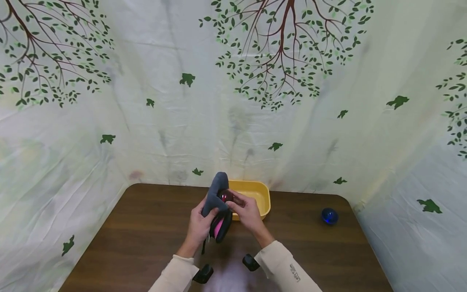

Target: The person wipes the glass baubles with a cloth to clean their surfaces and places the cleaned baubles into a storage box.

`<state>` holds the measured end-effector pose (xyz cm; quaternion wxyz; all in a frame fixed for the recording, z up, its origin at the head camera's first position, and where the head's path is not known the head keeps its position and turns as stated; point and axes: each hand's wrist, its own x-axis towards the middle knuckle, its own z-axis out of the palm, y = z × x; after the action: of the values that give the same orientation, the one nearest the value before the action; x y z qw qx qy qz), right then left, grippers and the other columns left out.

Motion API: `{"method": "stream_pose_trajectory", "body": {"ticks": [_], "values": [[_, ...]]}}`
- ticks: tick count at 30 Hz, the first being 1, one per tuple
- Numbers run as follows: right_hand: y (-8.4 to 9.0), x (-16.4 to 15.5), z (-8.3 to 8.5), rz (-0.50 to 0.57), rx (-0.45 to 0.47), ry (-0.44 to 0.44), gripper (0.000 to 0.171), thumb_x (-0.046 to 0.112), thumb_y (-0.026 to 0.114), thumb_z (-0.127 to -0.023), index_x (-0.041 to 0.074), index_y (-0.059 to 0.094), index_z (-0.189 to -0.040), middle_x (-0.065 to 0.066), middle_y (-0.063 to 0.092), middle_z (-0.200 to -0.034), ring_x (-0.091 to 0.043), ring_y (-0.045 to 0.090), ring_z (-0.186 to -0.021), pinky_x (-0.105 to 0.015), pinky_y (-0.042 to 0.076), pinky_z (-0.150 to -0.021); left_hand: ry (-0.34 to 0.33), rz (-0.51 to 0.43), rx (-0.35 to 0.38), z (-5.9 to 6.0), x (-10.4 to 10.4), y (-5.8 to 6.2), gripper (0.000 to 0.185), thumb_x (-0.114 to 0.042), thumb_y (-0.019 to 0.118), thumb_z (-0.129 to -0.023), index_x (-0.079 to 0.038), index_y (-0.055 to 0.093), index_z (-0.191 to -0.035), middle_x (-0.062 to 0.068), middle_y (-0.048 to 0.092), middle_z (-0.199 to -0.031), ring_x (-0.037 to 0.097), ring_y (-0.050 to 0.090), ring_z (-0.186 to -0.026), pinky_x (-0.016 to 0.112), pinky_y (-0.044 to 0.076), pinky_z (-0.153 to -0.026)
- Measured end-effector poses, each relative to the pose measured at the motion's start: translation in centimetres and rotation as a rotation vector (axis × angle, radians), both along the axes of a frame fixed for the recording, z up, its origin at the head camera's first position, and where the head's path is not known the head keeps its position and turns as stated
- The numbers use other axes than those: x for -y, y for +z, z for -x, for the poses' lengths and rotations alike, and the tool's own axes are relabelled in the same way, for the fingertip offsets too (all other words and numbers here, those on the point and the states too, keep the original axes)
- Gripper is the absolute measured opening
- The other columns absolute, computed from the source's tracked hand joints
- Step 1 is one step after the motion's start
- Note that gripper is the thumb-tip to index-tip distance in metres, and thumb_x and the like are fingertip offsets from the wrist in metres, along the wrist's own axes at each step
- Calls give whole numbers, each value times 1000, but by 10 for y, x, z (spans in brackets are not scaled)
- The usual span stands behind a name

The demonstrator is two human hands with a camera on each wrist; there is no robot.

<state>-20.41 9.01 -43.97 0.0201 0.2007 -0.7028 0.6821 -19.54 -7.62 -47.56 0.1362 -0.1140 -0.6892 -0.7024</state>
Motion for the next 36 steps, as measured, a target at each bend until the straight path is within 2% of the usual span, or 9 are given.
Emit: {"method": "stream_pose_trajectory", "body": {"ticks": [6,10,14,17,20,25,28,31,36], "values": [[8,1,-2,21,92,13,34,13,57,-98,-11,60,-121,-29,67,-103,-13,69,-72,-41,58,-71,16,62,-10,-6,1,6,55,2,68,-85,1,50,-137,25,58,-126,30,62,-110,37,51,-90],[5,1,-3,36,46,46,38,4,61,-94,-11,54,-128,-29,61,-118,-19,68,-92,-35,55,-81,34,21,13,-6,0,7,49,1,66,-88,5,52,-134,25,58,-126,21,63,-107,32,52,-89],[0,1,-3,38,-103,97,48,-11,64,-86,-16,48,-130,-32,53,-128,-33,59,-112,-40,49,-91,61,-67,55,-5,-2,9,34,-4,60,-94,11,57,-124,26,64,-113,8,66,-93,23,53,-83],[-3,0,-4,11,-217,144,53,-16,65,-81,-19,45,-131,-34,48,-132,-40,54,-115,-47,46,-93,70,-148,105,-6,-4,11,32,-9,58,-96,13,58,-119,18,68,-105,7,66,-88,22,54,-80],[-3,-2,-5,-30,-257,154,54,-16,66,-81,-19,45,-130,-34,48,-132,-43,54,-115,-48,47,-91,68,-197,162,-7,-7,10,34,-13,58,-97,13,58,-120,9,70,-100,8,66,-85,22,54,-78],[0,-4,-8,-64,-107,73,50,-11,67,-83,-13,51,-130,-30,55,-126,-41,58,-112,-39,51,-89,49,-180,148,-9,-8,4,30,-5,60,-94,14,58,-117,-1,70,-92,8,66,-83,22,54,-77],[1,-3,-9,-30,19,29,44,-5,65,-87,-11,53,-129,-29,58,-123,-39,60,-109,-36,54,-84,29,-106,84,-11,-8,3,33,2,63,-90,14,57,-120,10,71,-101,7,65,-88,21,53,-79],[3,-1,-10,19,112,-27,35,4,63,-93,-11,59,-123,-28,64,-113,-27,70,-91,-32,57,-73,30,8,27,-13,-7,2,46,4,68,-85,8,56,-129,22,66,-114,14,65,-97,20,52,-83],[7,2,-12,19,123,-61,31,11,60,-96,-9,63,-120,-25,67,-107,-10,67,-72,-30,58,-66,65,87,-41,-16,-7,2,56,1,72,-82,2,53,-135,25,60,-123,26,63,-106,22,50,-87]]}}
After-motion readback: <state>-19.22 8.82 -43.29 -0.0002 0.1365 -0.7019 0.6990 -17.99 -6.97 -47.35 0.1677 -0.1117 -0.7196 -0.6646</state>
